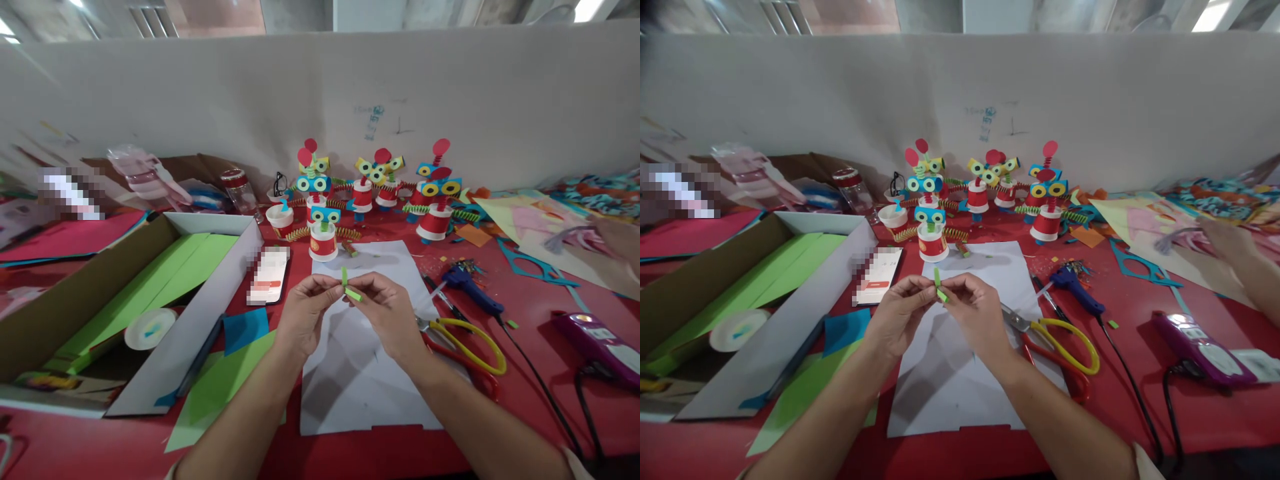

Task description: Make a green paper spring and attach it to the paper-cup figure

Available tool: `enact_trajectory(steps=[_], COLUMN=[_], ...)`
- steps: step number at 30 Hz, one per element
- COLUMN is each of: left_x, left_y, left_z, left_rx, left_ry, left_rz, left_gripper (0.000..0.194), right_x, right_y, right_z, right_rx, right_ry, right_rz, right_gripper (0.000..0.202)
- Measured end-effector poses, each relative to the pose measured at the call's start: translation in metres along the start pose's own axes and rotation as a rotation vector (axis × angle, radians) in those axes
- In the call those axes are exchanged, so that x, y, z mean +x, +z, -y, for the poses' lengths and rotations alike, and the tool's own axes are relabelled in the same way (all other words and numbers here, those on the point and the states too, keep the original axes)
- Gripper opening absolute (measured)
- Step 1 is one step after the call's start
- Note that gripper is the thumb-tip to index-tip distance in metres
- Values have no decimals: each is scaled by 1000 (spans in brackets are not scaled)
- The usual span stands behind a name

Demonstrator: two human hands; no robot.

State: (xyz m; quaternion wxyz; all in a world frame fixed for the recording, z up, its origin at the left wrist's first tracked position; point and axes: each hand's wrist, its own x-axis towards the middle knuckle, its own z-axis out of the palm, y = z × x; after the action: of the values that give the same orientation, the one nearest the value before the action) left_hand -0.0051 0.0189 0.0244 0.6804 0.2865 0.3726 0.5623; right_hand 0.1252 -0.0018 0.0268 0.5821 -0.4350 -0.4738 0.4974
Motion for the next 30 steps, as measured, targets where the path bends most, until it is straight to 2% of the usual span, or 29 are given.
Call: enact_trajectory(steps=[9, 16, 23, 30], left_x=[0, -2, -2, -1], left_y=[5, 7, 5, 2], left_z=[5, 9, 6, 4], left_rx=[-61, -170, 15, 1], left_ry=[75, 70, 14, 38], left_rz=[-46, -8, 116, 46], left_gripper=[25, 27, 24, 20], right_x=[-2, 1, 0, -2], right_y=[1, 4, 3, 2], right_z=[6, 1, 4, 6], right_rx=[-156, 0, -34, -90], right_ry=[-88, -14, -19, -54], right_rz=[8, -55, -44, -41], right_gripper=[13, 11, 10, 9])
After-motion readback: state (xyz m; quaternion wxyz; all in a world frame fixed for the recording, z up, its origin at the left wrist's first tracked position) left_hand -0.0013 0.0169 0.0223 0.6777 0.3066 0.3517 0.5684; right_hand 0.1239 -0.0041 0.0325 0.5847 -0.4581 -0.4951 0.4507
